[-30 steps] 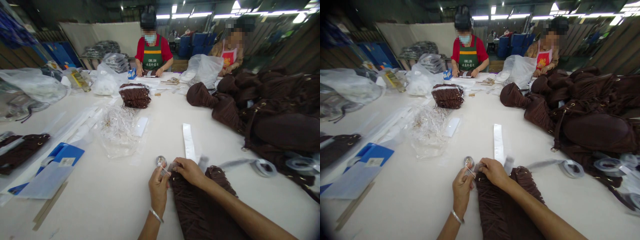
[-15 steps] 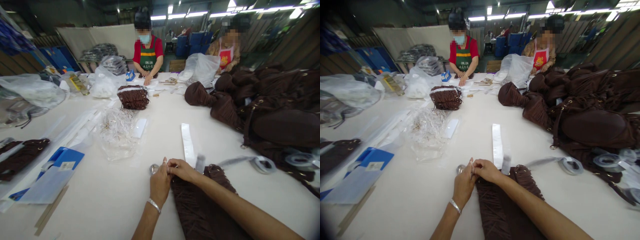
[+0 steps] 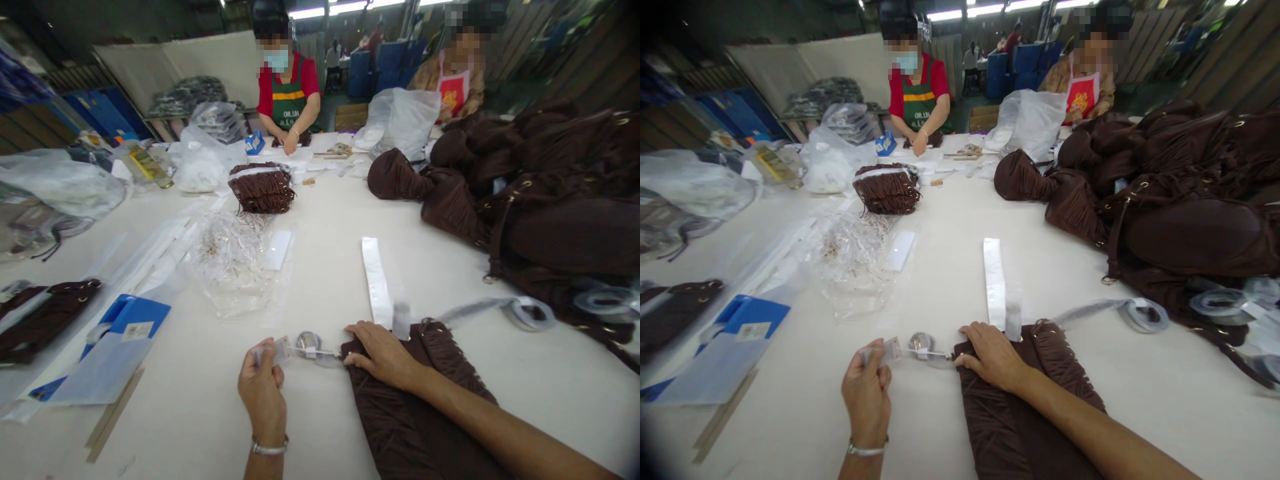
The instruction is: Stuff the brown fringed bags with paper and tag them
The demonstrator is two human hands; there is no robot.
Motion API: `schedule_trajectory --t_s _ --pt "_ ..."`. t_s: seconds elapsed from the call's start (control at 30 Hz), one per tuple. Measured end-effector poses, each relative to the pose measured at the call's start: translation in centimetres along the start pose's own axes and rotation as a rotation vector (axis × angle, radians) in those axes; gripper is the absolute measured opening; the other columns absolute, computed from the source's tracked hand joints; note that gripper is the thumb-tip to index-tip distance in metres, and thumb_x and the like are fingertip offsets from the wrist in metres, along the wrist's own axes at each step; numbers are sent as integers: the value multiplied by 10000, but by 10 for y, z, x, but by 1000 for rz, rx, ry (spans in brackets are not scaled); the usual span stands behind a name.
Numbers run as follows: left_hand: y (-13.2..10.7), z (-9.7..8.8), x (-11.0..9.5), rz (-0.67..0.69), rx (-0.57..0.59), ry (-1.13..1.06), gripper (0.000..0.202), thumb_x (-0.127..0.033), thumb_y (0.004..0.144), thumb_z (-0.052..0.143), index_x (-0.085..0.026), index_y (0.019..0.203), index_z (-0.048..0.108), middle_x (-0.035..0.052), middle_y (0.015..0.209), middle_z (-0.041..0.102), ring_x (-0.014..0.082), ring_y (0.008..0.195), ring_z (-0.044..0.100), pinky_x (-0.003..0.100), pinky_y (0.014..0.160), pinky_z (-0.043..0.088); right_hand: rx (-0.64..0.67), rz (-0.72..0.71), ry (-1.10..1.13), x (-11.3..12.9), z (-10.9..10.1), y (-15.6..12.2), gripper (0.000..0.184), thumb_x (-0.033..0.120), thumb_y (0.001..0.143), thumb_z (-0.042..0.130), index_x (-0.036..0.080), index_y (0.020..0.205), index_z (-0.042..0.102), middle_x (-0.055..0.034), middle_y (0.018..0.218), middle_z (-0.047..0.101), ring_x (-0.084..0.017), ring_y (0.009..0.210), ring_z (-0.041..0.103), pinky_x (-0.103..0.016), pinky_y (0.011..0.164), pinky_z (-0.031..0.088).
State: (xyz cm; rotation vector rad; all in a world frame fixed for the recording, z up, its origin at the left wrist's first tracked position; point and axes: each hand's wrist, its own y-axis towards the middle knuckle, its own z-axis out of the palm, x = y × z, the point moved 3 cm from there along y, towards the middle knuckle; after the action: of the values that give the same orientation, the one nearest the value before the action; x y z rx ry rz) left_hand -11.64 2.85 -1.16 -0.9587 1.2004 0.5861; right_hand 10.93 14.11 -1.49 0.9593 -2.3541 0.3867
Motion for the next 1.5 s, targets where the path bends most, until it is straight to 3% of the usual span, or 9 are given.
schedule_trajectory --t_s 0.17,0.3,0.4,0.57,0.73,0.83,1.0,1.3,1.5 --pt "8 -47 -20 178 205 899 249 -413 859 545 -204 946 650 -18 602 549 144 508 503 240 477 374 -33 -16 -78 1 2 1 427 530 879 577 184 1130 554 -91 1036 607 -259 990 553 -395 884 427" --pt "-17 -31 -33 603 329 1455 240 -260 902 452 -151 1006 639 131 967 651 275 867 616 384 735 478 -26 -32 -149 8 4 3 409 534 870 584 178 1072 567 -92 978 603 -264 946 549 -398 849 425" --pt "-49 17 -30 824 427 1262 306 -254 943 419 -162 1201 555 137 1181 608 262 1116 559 382 931 455 -20 -27 -136 11 5 -2 356 503 873 596 172 999 571 -94 949 602 -265 919 547 -403 831 431" --pt "-83 83 22 727 703 1163 407 -157 932 412 -180 1335 463 117 1198 618 234 1016 630 336 824 513 137 -32 118 2 -19 -7 231 224 890 540 179 1116 555 -101 1065 621 -232 1001 575 -372 901 456" --pt "-88 89 51 747 670 1235 364 -152 947 361 -161 1270 528 132 1096 639 246 926 639 351 749 522 152 -130 84 18 -53 47 377 158 898 438 226 1254 542 -78 1192 599 -202 1055 582 -349 938 448" --pt "-87 86 54 812 695 1285 366 -135 936 374 -146 1261 541 148 1047 654 254 902 643 359 750 527 353 -488 -91 55 -27 86 545 134 839 536 312 1351 495 -65 1339 507 -227 1131 530 -344 923 435" --pt "-85 80 59 912 706 1229 386 -136 932 421 -147 1313 479 123 1101 643 214 947 635 325 788 540 676 -905 -408 81 14 122 211 195 860 556 252 1017 685 -97 1034 621 -238 929 556 -310 691 438" --pt "-77 73 46 871 683 1207 388 -198 935 458 -227 1321 487 57 1170 619 201 914 561 392 811 533 899 -378 -93 8 -39 120 428 87 765 531 231 1153 639 -36 1095 646 -168 920 602 -247 784 437" --pt "-71 77 49 906 724 1169 387 -197 927 480 -201 1314 503 86 1228 595 238 1016 524 445 886 504 1054 -69 -9 3 -21 128 382 421 769 671 169 1056 661 -23 920 666 -165 814 587 -220 642 405"
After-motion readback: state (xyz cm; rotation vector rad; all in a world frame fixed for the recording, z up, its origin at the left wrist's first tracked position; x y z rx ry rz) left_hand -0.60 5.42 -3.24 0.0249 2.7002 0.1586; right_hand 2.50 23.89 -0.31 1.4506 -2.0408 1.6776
